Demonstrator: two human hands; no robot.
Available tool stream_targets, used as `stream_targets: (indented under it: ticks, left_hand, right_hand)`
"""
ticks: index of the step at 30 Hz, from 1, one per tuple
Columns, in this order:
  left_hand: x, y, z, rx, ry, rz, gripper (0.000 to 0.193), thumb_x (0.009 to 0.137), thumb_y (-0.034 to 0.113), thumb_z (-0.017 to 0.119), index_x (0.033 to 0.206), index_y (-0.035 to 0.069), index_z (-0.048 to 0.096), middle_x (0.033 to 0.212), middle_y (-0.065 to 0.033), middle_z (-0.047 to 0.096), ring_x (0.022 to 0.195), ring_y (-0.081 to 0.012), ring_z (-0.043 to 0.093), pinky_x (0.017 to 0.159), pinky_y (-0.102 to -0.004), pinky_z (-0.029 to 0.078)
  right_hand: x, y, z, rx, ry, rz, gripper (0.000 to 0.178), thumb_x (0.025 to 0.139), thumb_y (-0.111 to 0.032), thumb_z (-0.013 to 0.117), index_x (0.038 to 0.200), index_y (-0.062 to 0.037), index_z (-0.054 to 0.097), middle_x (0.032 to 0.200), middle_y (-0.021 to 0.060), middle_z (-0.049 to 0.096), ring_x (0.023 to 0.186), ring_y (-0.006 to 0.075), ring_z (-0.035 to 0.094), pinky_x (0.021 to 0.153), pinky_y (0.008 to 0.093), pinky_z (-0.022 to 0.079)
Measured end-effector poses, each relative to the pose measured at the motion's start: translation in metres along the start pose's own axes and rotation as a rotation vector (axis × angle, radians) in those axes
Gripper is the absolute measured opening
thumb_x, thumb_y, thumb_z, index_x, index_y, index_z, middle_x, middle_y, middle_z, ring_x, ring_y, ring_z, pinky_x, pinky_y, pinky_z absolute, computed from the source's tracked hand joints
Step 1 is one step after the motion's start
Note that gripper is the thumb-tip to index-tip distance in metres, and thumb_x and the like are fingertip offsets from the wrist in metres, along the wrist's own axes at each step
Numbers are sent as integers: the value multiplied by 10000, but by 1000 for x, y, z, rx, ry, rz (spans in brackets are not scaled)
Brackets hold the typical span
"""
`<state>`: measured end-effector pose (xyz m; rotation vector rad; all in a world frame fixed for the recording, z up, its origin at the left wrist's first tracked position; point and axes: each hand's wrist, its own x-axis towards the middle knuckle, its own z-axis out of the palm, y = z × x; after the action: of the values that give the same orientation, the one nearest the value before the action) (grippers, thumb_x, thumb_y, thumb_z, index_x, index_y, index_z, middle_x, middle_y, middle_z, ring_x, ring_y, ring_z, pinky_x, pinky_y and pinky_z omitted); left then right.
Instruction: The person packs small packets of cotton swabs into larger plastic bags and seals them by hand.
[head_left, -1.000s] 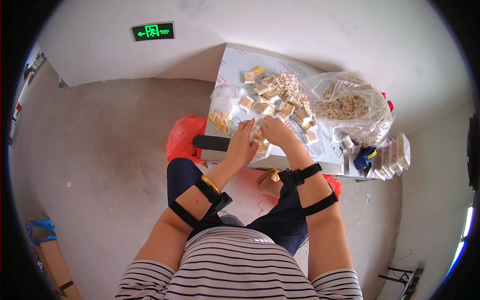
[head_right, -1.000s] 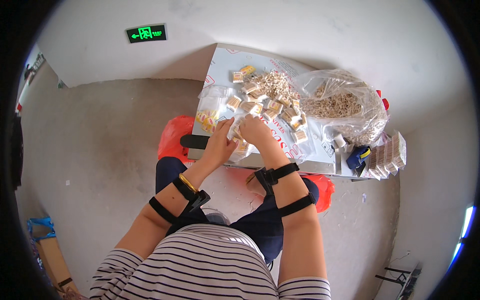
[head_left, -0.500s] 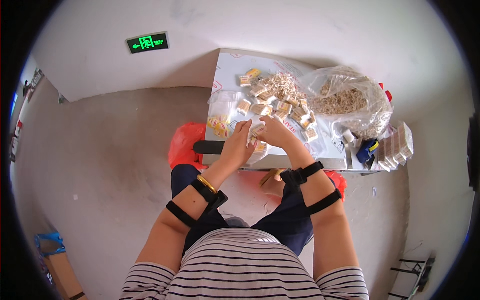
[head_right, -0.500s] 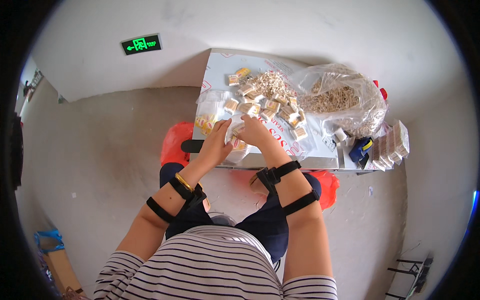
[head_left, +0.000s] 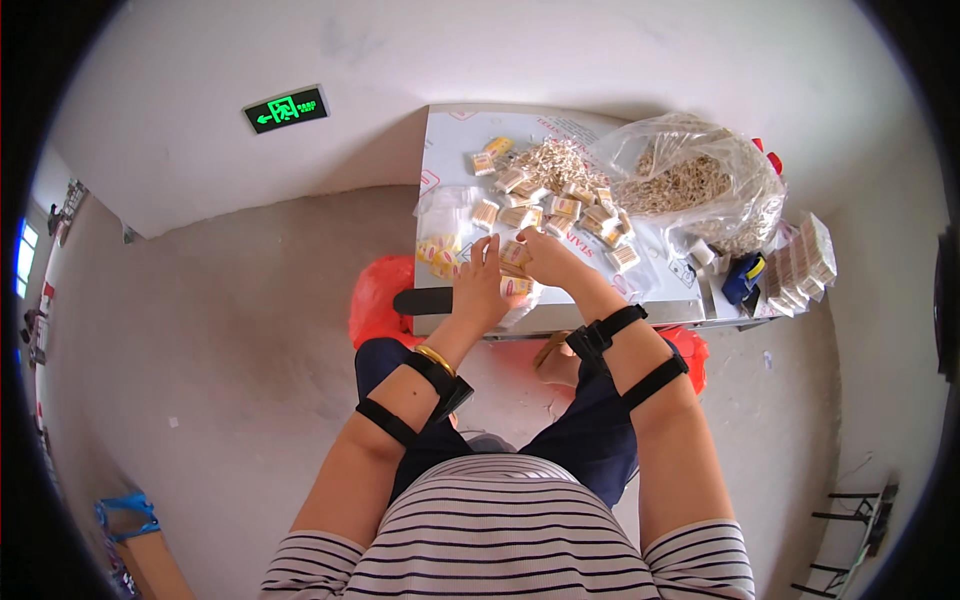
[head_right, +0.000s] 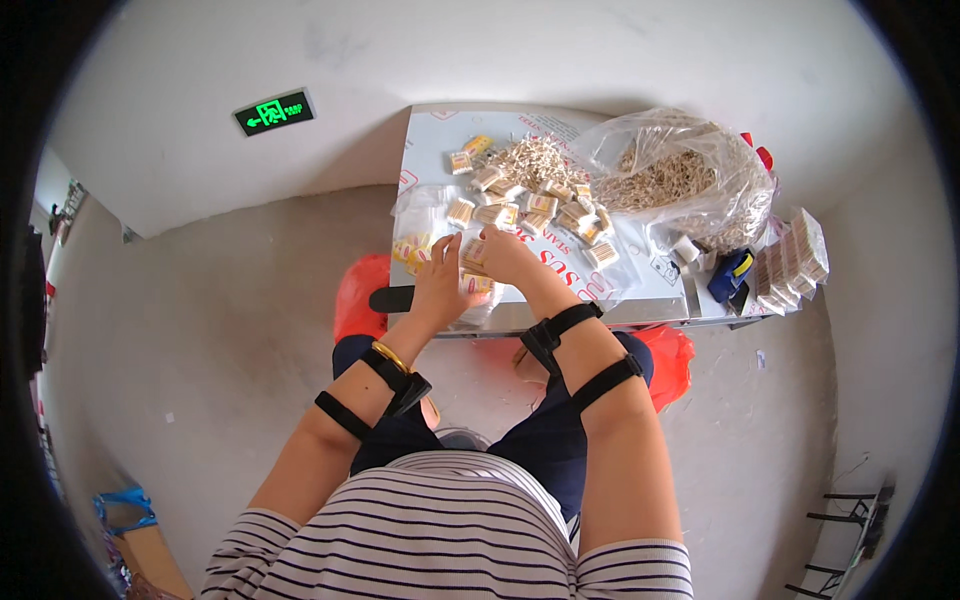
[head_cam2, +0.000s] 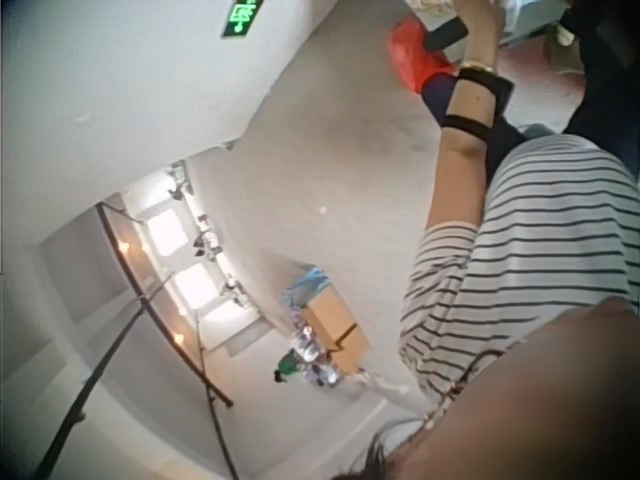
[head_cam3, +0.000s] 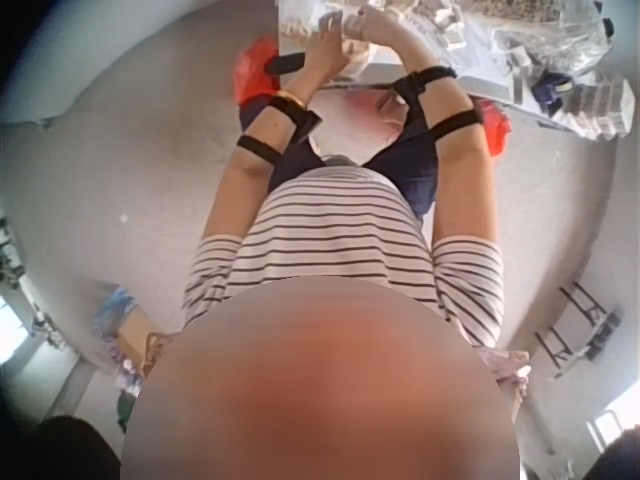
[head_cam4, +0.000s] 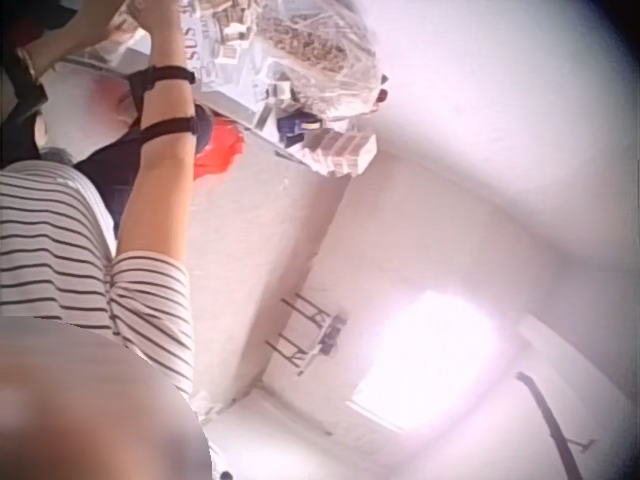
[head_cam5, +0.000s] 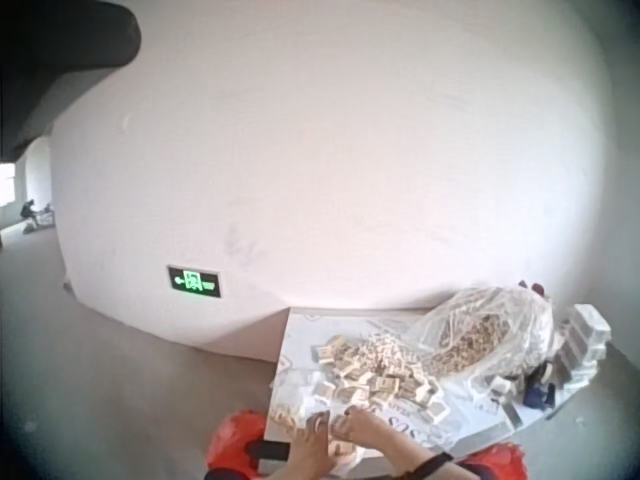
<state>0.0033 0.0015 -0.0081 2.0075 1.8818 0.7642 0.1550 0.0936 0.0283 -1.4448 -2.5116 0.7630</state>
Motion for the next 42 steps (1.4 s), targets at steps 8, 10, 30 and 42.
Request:
stream_targets:
  ticks: [8,10,30,42]
  left_hand:
    - [-2,1,-1,-19,101,42,1069,696,367,905,1532,57,315,1512,-140,369,1189,-406,580,992,-527,462]
    - [-1,4,-12,2,176,78,992,717,362,895,1507,58,376,1495,-143,399,1196,-401,574,994,-523,458]
    - [-54,90,-186,-425,530,715,379,666,27,790,1031,126,763,1011,5,732,871,-194,664,846,-351,470]
    - [-63,97,-200,-394,535,753,450,624,31,809,1060,135,776,1015,4,727,840,-204,634,823,-359,479]
  right_hand:
    - [-25,0,-36,247,196,56,400,839,-108,700,1216,19,658,1047,205,737,1015,319,715,875,372,555]
    - [-42,-6,-49,580,184,-65,366,885,-21,649,1244,48,634,1131,124,712,1017,181,677,908,319,532]
    - [-160,-124,-107,400,640,-715,338,758,2,716,1094,-36,727,1094,106,740,1082,316,684,970,428,506]
    - [-166,-132,-111,370,669,-792,246,788,-40,698,1027,-33,754,1048,83,755,1039,306,695,938,416,522]
